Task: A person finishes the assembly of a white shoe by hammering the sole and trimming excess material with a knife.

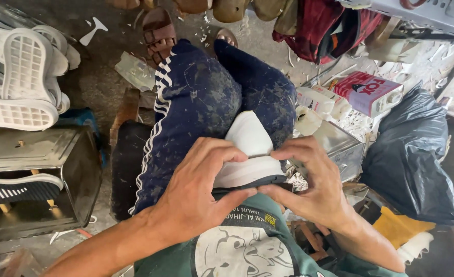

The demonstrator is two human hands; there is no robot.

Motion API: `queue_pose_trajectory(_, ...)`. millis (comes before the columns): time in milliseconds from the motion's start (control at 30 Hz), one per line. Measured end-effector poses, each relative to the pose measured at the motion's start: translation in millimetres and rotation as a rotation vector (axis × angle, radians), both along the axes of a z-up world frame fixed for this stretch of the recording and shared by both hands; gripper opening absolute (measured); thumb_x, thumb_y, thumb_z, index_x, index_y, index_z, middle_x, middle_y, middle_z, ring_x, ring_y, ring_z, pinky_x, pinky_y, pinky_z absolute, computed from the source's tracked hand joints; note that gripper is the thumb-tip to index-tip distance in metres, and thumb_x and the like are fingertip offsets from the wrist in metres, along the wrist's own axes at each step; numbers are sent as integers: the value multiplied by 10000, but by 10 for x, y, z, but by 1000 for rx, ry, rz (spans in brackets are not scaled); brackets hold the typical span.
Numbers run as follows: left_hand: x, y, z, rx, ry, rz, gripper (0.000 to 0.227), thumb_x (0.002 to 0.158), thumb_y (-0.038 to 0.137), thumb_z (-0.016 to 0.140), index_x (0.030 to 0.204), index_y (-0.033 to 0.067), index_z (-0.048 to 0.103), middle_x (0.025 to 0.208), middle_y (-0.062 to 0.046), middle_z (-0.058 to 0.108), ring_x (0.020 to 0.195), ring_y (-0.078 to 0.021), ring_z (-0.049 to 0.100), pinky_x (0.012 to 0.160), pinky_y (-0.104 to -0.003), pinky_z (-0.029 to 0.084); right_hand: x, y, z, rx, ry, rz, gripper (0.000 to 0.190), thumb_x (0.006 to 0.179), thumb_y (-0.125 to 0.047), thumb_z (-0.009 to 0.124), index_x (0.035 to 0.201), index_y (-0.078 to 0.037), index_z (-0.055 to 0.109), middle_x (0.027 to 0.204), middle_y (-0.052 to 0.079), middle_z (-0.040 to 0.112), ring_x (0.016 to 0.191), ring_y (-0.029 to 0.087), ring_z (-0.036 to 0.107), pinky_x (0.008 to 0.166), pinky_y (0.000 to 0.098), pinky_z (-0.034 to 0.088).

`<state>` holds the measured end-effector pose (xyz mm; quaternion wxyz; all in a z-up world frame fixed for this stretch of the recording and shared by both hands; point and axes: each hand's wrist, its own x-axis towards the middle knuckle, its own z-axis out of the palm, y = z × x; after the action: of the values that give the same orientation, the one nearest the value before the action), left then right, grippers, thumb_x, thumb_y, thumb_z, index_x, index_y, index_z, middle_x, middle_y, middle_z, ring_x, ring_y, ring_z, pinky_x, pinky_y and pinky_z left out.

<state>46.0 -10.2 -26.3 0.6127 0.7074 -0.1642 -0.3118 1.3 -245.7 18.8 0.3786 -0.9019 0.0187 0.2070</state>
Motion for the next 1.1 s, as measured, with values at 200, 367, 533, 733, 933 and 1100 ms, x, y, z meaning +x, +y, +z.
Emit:
queue_pose_trajectory(200,15,-21,24,-3,-57,30,451,901,405,742,1146,58,594,1128,-91,609,1021,-270,562,885,-386,472,81,-24,71,-7,141,0,519,734,-314,901,1142,-174,613,1129,44,645,1014,175,675,874,307,502)
queue_pose_trajectory(367,60,-50,-46,-51,-33,40,400,883,330,780,1088,70,556,1064,-84,584,954,-269,538,844,-383,453,226,-56,27,99,221,-3,495,696,-214,912,1073,-135,600,1071,52,636,982,175,656,878,307,481)
queue_pose_trajectory(533,168,-93,-105,-97,76,5,390,813,297,780,1017,103,510,986,-54,554,908,-248,521,796,-374,427,438,-32,-10,264,314,-43,487,691,-165,927,1000,-120,553,968,25,556,889,142,544,802,264,433)
queue_pose_trajectory(733,273,-84,-104,-76,78,21,377,803,311,757,1001,105,512,955,-47,558,862,-242,526,759,-379,433,646,-50,-13,226,416,-17,458,673,-221,930,931,-138,560,887,-27,504,760,96,471,687,240,390)
queue_pose_trajectory(933,326,-82,-135,-66,87,28,400,843,374,757,1010,96,523,948,-55,564,847,-238,547,704,-375,448,788,-79,-47,242,402,64,484,684,-287,942,954,-137,570,903,-18,543,779,110,493,683,255,401)
queue_pose_trajectory(1100,432,-75,-123,-57,40,46,374,849,363,755,1005,92,549,921,-61,592,818,-235,590,705,-369,483,924,-70,-51,197,275,143,489,669,-373,948,940,-130,622,893,-4,616,762,112,566,714,253,472)
